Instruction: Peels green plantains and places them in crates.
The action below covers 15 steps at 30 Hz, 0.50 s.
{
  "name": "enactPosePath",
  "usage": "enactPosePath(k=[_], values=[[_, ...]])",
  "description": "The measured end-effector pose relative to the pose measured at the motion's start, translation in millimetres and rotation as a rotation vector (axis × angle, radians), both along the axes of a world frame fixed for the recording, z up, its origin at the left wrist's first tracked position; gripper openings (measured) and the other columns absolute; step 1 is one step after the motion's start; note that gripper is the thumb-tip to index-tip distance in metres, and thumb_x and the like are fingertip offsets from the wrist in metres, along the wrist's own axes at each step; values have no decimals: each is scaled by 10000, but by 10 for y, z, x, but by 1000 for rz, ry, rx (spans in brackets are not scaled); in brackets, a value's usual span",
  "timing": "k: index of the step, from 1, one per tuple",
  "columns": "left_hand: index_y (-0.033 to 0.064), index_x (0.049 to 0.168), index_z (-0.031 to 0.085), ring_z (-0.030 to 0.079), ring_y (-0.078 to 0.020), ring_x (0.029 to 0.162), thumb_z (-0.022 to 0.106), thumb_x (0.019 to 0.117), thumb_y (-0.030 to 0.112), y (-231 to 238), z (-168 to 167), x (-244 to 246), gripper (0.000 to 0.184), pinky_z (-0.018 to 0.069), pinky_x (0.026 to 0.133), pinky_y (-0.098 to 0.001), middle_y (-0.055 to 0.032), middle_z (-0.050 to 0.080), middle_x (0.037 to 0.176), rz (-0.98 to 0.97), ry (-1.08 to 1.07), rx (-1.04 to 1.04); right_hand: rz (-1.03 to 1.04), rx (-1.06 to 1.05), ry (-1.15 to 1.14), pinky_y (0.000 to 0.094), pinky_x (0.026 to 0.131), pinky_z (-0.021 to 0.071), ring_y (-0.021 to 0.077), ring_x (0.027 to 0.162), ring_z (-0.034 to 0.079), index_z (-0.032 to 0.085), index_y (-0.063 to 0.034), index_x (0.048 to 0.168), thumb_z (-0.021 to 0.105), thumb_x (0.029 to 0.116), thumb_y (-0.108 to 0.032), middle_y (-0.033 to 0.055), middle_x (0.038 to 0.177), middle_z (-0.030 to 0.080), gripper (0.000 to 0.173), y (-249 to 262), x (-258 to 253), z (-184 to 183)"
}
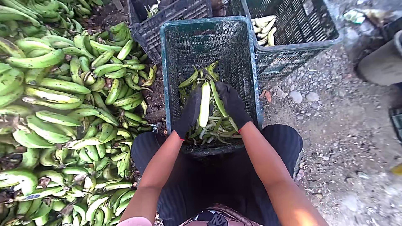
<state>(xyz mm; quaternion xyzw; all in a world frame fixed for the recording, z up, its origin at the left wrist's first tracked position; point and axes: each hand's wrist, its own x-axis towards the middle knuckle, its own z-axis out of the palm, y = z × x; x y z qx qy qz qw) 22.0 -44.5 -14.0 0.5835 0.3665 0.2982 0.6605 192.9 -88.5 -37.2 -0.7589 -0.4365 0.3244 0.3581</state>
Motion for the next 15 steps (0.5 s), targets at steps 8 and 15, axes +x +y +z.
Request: enactPosePath(k=[8, 15], values=[[36, 1378, 462, 615, -98, 946, 225, 1114, 388, 391, -38, -83, 500, 557, 845, -320, -74, 590, 1099, 715, -257, 136, 160, 61, -323, 704, 887, 448, 471, 1179, 582, 552, -302, 1473, 306, 1028, -611, 233, 1287, 623, 595, -235, -531, 107], [27, 1516, 304, 617, -163, 995, 171, 1110, 338, 525, -39, -204, 528, 562, 870, -352, -136, 549, 1240, 734, -239, 191, 143, 123, -408, 693, 834, 450, 489, 1118, 594, 593, -287, 1447, 350, 995, -646, 256, 1223, 635, 626, -267, -639, 162]])
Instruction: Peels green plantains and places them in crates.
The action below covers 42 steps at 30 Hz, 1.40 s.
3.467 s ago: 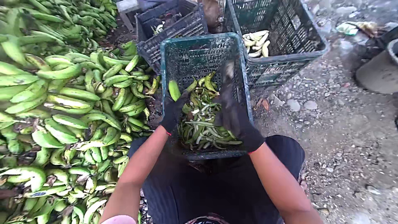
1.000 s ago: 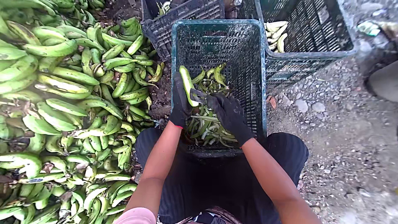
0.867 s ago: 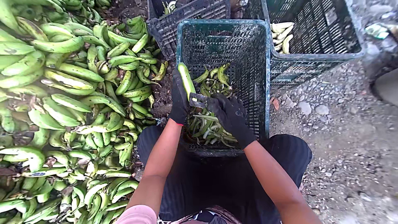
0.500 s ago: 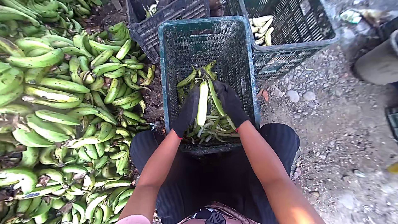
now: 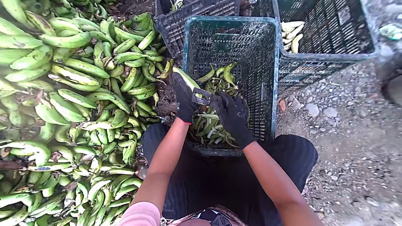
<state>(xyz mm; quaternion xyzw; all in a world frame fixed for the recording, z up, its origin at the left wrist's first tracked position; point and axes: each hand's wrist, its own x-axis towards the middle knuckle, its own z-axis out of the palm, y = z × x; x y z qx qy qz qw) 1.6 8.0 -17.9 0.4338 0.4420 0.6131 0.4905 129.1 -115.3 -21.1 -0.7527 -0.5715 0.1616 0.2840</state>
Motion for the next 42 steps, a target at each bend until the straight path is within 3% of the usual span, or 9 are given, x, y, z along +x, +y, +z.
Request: enactPosePath(k=[3, 9, 12, 16, 18, 22, 25, 29, 42], values=[[20, 1392, 375, 646, -127, 810, 167, 1108, 349, -79, 34, 66, 481, 585, 739, -325, -65, 617, 981, -229, 24, 1, -45, -33, 62, 686, 863, 454, 467, 1159, 597, 614, -276, 1424, 358, 1024, -569, 227, 1244, 653, 558, 77, 79, -23], [13, 1490, 411, 569, -95, 1174, 175, 1116, 335, -142, -38, 75, 547, 473, 1028, -281, -116, 564, 1332, -391, 290, 43, -122, -27, 10, 670, 830, 452, 482, 1157, 577, 607, -318, 1428, 367, 999, -650, 237, 1226, 648, 594, 96, 190, -19], [3, 1384, 461, 640, -99, 887, 176, 1108, 321, -130, -13, 64, 508, 564, 792, -300, -71, 646, 1055, -495, 265, 46, -131, -52, 21, 688, 872, 442, 489, 1202, 560, 590, -291, 1447, 385, 1019, -598, 244, 1273, 629, 565, 130, 206, -10], [71, 1539, 366, 651, -142, 960, 238, 1098, 395, -390, 24, 120, 562, 578, 847, -347, -110, 632, 1216, -779, 372, -8, -187, -147, 246, 656, 909, 470, 381, 1154, 635, 616, -174, 1377, 329, 1084, -508, 182, 1216, 682, 529, 278, 452, -130], [96, 1575, 293, 670, -173, 740, 268, 1073, 439, -505, 16, 180, 608, 603, 655, -356, -106, 667, 1039, -849, 297, -72, -208, -133, 328, 630, 914, 467, 360, 1144, 642, 616, -131, 1363, 295, 1103, -473, 179, 1205, 686, 537, 274, 542, -143], [90, 1286, 483, 648, -144, 612, 134, 1079, 417, -297, 36, 179, 521, 570, 539, -300, -48, 666, 762, -594, -158, -119, -109, 10, 235, 636, 952, 474, 359, 1183, 628, 613, -172, 1392, 268, 1041, -603, 172, 1248, 676, 654, 179, 373, -113], [102, 1206, 496, 597, -80, 775, 188, 1100, 396, -199, 49, 83, 438, 557, 712, -282, -8, 572, 905, -249, -343, -93, -33, 125, 2, 697, 927, 429, 489, 1181, 583, 608, -207, 1433, 317, 1000, -641, 268, 1265, 635, 679, 78, 115, -127], [120, 1024, 505, 605, -107, 659, 148, 1106, 419, -235, 182, -20, 472, 556, 607, -272, -18, 579, 769, -106, -585, -332, -6, 392, -154, 678, 864, 424, 492, 1091, 604, 647, -237, 1396, 292, 949, -775, 266, 1176, 655, 785, 82, -18, -231], [89, 1338, 444, 663, -120, 703, 140, 1117, 378, -264, 247, 37, 474, 599, 643, -301, -23, 644, 858, -217, -291, -131, 45, 128, -92, 677, 855, 448, 468, 1098, 612, 628, -261, 1416, 284, 959, -745, 249, 1190, 657, 748, 18, 98, 15]])
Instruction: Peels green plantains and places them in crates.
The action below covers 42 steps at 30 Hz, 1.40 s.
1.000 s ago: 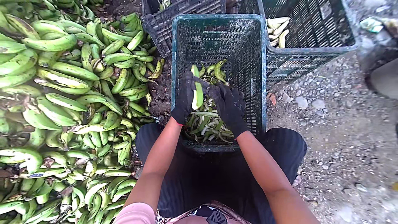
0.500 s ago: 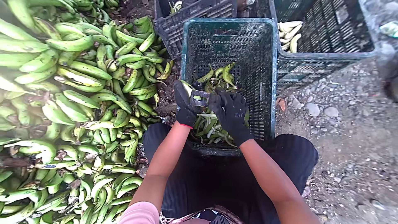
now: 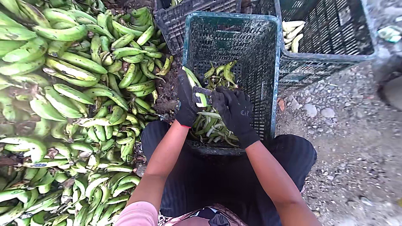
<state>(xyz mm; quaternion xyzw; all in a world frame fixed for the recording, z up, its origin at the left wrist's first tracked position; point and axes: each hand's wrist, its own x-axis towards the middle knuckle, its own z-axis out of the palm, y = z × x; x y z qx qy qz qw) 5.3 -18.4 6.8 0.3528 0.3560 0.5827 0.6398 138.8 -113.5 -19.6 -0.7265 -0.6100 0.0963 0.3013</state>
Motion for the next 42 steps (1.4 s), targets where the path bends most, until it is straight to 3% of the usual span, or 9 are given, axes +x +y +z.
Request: enactPosePath(k=[11, 13, 17, 22, 27, 31, 34, 39, 42], values=[[44, 1362, 510, 631, -109, 949, 206, 1094, 364, -163, -110, 65, 516, 564, 811, -292, -81, 630, 1133, -382, 528, 270, -104, -214, 392, 637, 954, 466, 361, 1183, 618, 612, -180, 1407, 368, 1055, -519, 168, 1246, 671, 546, 201, 215, -105], [69, 1518, 419, 644, -128, 1012, 252, 1105, 366, -326, -49, 109, 536, 564, 879, -321, -102, 629, 1248, -511, 574, 193, -151, -208, 512, 604, 904, 489, 308, 1093, 653, 638, -147, 1332, 332, 1075, -536, 140, 1159, 694, 558, 229, 324, -155], [91, 1430, 425, 672, -162, 673, 160, 1084, 389, -215, -114, 137, 527, 592, 581, -319, -65, 692, 873, -464, 246, 75, -118, -100, 519, 559, 963, 480, 278, 1154, 632, 610, -126, 1376, 349, 1075, -470, 141, 1228, 678, 527, 187, 316, -151], [82, 1158, 536, 657, -124, 698, 202, 1113, 363, 40, -85, -61, 438, 586, 624, -299, -34, 640, 830, -162, 25, -170, 23, 61, 66, 698, 910, 431, 484, 1151, 585, 629, -226, 1413, 327, 950, -749, 264, 1235, 633, 761, 41, 80, -137], [94, 977, 504, 638, -124, 583, 192, 1120, 305, 122, 90, -181, 403, 549, 520, -254, -37, 621, 698, -51, -21, -271, 4, 321, -101, 644, 886, 413, 451, 1074, 599, 672, -267, 1363, 365, 913, -809, 231, 1146, 657, 769, 8, -22, -181], [44, 1263, 492, 679, -110, 720, 224, 1129, 285, 67, 75, -116, 385, 605, 657, -283, -42, 652, 891, -39, 259, -29, -15, 74, 10, 670, 841, 447, 475, 1084, 609, 654, -270, 1388, 308, 937, -787, 252, 1185, 660, 768, -13, -25, -40], [-22, 1497, 390, 574, -100, 1145, 170, 1107, 271, -25, -2, -116, 535, 481, 987, -255, -141, 556, 1346, -172, 592, 301, -47, -177, 190, 687, 912, 447, 445, 1203, 575, 597, -297, 1441, 354, 996, -662, 213, 1319, 622, 625, 64, 52, 7], [18, 1491, 427, 639, -97, 953, 244, 1115, 324, -337, 81, 47, 519, 556, 861, -292, -99, 641, 1174, -442, 648, 221, -78, -185, 535, 572, 915, 502, 266, 1083, 663, 639, -134, 1342, 326, 1075, -519, 124, 1166, 701, 563, 171, 254, -75], [70, 1521, 342, 665, -165, 629, 229, 1094, 380, -317, 37, 100, 539, 592, 554, -321, -77, 694, 881, -546, 411, 104, -84, -115, 643, 479, 939, 504, 187, 1066, 647, 627, -124, 1343, 337, 1085, -490, 90, 1158, 691, 533, 183, 317, -115]])
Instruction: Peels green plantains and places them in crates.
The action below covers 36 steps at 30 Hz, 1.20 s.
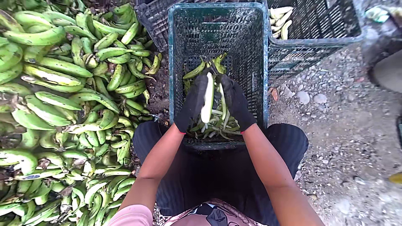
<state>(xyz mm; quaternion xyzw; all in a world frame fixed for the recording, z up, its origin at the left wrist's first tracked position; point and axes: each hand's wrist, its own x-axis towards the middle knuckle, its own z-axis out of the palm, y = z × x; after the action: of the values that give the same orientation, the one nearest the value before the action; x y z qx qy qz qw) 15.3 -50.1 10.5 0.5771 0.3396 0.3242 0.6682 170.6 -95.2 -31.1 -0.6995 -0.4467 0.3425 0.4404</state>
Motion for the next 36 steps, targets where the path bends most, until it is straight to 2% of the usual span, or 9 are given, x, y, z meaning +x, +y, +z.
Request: enactPosePath(k=[3, 6, 11, 17, 24, 27, 30, 33, 36], values=[[98, 1215, 524, 640, -148, 562, 142, 1096, 413, 172, -54, -67, 509, 550, 451, -287, -56, 675, 787, 110, -242, -221, 55, 110, -221, 514, 1038, 468, 247, 1211, 617, 623, -145, 1389, 316, 1033, -618, 119, 1279, 677, 667, -71, -44, 19], [95, 1248, 536, 639, -82, 671, 174, 1110, 356, 301, -17, -197, 468, 567, 587, -248, -17, 660, 877, 253, -329, -281, 147, 171, -560, 689, 898, 452, 479, 1179, 581, 631, -205, 1405, 349, 973, -703, 250, 1272, 630, 717, -165, -138, 84], [80, 1122, 560, 590, -77, 541, 186, 1118, 336, 398, 75, -315, 453, 526, 482, -219, -6, 596, 696, 421, -292, -319, 162, 362, -705, 662, 857, 439, 469, 1069, 608, 690, -243, 1344, 342, 880, -857, 237, 1144, 670, 844, -231, -268, 82], [52, 1390, 447, 628, -66, 755, 185, 1114, 284, 269, 43, -193, 446, 580, 675, -255, -21, 604, 992, 354, -128, -9, 125, 17, -538, 678, 866, 462, 466, 1142, 599, 646, -256, 1395, 341, 956, -747, 234, 1226, 655, 726, -174, -254, 119], [17, 1408, 496, 620, -120, 1004, 163, 1114, 339, -9, -10, -3, 549, 531, 905, -313, -114, 621, 1173, 103, 225, 177, 32, -124, -50, 582, 912, 509, 291, 1073, 662, 638, -76, 1278, 310, 1088, -498, 151, 1140, 694, 568, 6, -36, -121], [96, 1336, 513, 633, -131, 603, 262, 1116, 399, 57, 15, 32, 450, 575, 507, -292, -46, 636, 851, 120, 43, -53, -24, -39, 65, 512, 942, 496, 214, 1097, 636, 620, -94, 1326, 337, 1076, -495, 119, 1190, 677, 551, -26, -37, -53], [98, 1260, 535, 636, -117, 642, 262, 1106, 371, 276, 1, -129, 416, 574, 534, -282, -13, 634, 844, 173, -98, -86, 63, 76, -111, 475, 1014, 494, 210, 1171, 630, 624, -121, 1371, 376, 1033, -568, 111, 1246, 678, 613, -101, -59, 57], [37, 1271, 531, 676, -137, 720, 199, 1112, 297, 384, 57, -269, 451, 601, 655, -312, -54, 681, 892, 310, -198, -100, 188, 94, -441, 655, 990, 448, 419, 1205, 598, 643, -190, 1390, 353, 980, -690, 201, 1263, 668, 709, -186, -125, 125], [61, 1232, 566, 650, -89, 586, 193, 1119, 302, 367, 181, -292, 458, 552, 512, -226, -24, 676, 750, 415, -209, -181, 236, 145, -530, 678, 896, 469, 445, 1124, 619, 674, -232, 1353, 325, 920, -806, 204, 1211, 683, 799, -261, -235, 118]])
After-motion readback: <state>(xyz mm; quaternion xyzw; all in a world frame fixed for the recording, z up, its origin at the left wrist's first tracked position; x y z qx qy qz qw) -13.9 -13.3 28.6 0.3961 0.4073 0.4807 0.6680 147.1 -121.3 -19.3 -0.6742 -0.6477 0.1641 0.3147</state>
